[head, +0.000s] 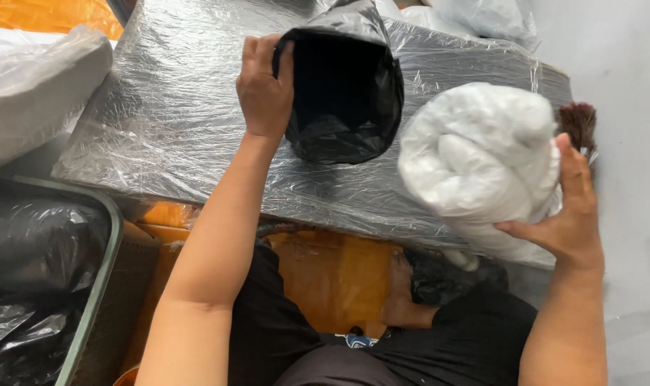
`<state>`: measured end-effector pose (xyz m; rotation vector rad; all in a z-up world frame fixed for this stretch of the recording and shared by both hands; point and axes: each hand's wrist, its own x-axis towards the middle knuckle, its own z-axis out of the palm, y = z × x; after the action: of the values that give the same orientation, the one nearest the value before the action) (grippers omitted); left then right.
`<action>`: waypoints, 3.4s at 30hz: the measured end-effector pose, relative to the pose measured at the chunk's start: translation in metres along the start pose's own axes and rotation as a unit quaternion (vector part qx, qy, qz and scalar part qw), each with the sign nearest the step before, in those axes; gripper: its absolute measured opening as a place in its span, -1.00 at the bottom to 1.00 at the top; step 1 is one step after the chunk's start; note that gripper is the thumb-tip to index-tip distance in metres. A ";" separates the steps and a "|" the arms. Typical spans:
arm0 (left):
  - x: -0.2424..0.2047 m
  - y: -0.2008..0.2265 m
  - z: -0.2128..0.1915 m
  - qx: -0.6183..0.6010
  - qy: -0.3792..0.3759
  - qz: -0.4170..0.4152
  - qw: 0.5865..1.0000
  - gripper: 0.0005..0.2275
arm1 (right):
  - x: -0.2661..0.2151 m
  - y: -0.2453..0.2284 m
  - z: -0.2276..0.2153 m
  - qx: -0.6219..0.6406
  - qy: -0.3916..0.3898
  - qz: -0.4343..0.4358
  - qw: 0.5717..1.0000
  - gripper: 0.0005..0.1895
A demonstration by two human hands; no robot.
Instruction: Compressing a pillow using a vacuum, rolling it into a tight cylinder, and sealing it inside a black plastic bag with tape.
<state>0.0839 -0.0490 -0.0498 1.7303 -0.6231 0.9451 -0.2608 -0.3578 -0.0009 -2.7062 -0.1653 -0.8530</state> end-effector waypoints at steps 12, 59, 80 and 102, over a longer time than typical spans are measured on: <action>0.002 -0.006 0.003 -0.003 -0.052 0.039 0.998 -0.90 | -0.002 -0.024 -0.019 0.187 0.008 0.089 0.978 0.25; -0.020 0.074 -0.037 -0.112 -0.262 0.114 0.952 -0.83 | 0.044 -0.022 0.090 0.278 -0.192 0.337 0.879 0.09; -0.035 0.118 -0.025 -0.179 -0.089 0.287 0.937 -0.58 | 0.055 -0.073 0.077 0.174 0.123 0.222 0.951 0.10; -0.038 0.072 0.006 -0.373 -0.265 -0.015 0.889 -0.19 | 0.091 -0.039 0.093 0.304 0.204 0.070 0.928 -0.44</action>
<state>0.0087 -0.0803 -0.0445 1.2589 -1.1347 0.1224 -0.1439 -0.2895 -0.0108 -1.9031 -0.1164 -1.0838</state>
